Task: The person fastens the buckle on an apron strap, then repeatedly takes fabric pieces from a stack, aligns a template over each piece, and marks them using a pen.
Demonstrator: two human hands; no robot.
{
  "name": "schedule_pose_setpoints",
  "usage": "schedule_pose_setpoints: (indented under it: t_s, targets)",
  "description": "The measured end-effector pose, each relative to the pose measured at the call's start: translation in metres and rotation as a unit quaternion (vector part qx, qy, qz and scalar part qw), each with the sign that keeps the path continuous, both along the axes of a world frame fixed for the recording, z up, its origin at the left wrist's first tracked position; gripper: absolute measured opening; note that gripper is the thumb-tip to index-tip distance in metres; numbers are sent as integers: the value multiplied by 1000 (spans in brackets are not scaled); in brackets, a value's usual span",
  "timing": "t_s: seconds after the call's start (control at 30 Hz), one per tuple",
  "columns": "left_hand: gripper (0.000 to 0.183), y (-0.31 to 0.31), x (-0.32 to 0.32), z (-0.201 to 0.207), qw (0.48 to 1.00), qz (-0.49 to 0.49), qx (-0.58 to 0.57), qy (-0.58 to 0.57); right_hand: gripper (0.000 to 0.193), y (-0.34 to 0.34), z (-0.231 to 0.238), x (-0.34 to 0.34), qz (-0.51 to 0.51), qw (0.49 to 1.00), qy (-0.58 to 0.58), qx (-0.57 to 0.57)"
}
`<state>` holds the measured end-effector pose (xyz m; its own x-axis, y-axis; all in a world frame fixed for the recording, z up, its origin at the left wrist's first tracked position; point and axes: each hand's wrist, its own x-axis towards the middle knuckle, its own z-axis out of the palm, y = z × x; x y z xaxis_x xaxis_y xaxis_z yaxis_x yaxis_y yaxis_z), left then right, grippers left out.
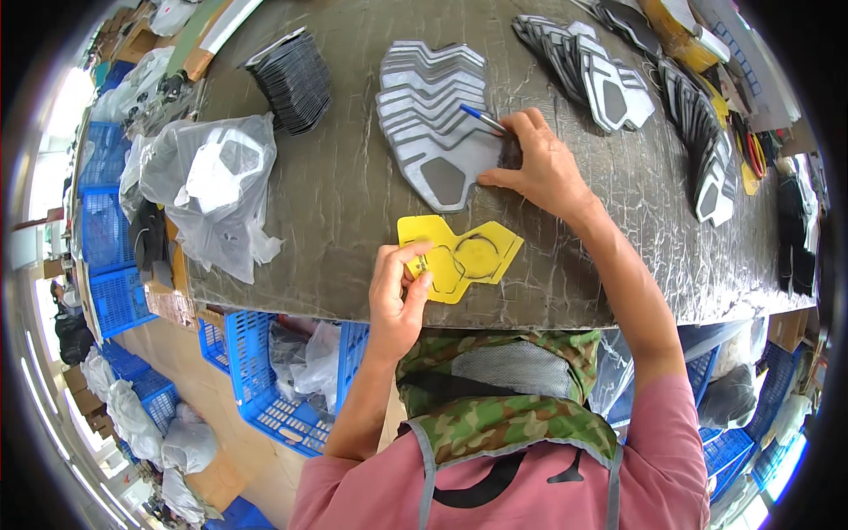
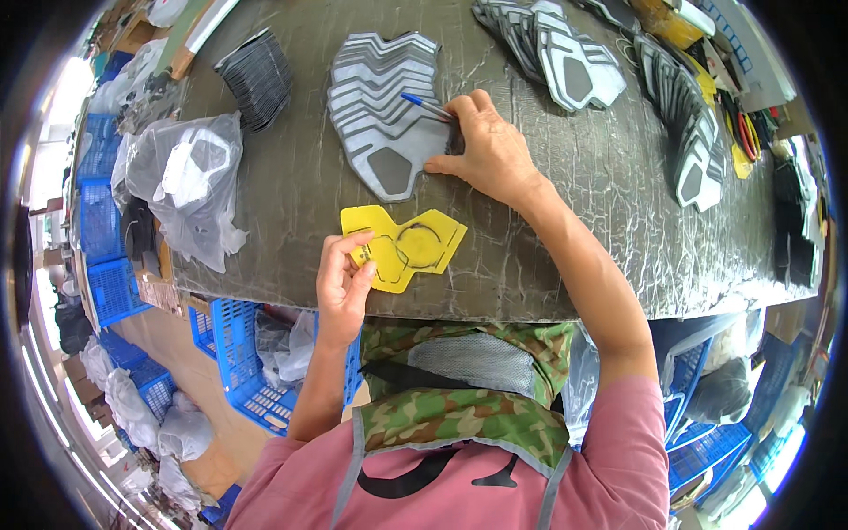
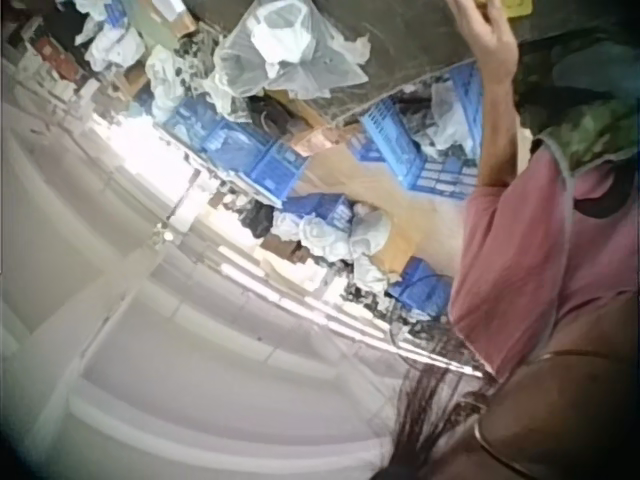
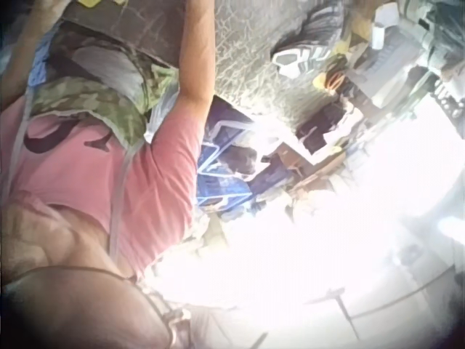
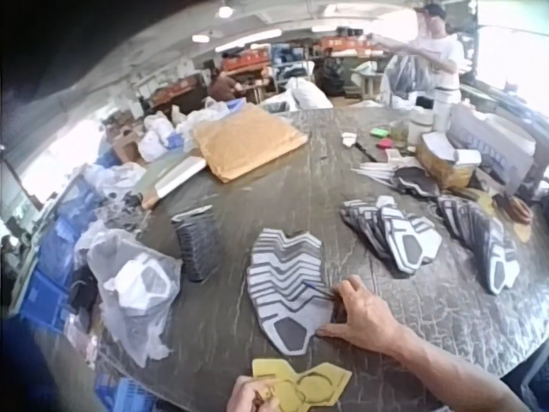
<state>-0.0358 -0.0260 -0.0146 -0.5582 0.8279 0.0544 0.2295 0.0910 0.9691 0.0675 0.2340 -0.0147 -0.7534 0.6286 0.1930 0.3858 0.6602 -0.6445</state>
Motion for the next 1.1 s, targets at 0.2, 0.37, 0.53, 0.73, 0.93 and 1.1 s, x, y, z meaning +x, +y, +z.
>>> schedule_pose_setpoints:
  t_s: [0.2, 0.37, 0.53, 0.73, 0.93, 1.1]
  targets:
    - [36, -1, 0, 7, 997, 33, 25, -63, 30, -20, 20, 31, 18, 977, 0, -214]
    - [39, 8, -6, 13, 1000, -1, -3, 23, 25, -52, 24, 70, -10, 971, -39, -234]
    - [39, 23, 8, 20, 990, -32, -99, 97, 28, -59, 21, 84, -9, 986, 9, -164]
    - [44, 24, 27, 15, 953, -25, -161, 254, 45, -65, 30, 88, 67, 992, -34, -100]
    - [49, 23, 32, 13, 927, -23, -186, 326, 54, -68, 21, 88, 86, 994, -39, -53]
    - [55, 18, 31, 10, 922, -27, -184, 341, 54, -87, 23, 90, 43, 996, -41, -60]
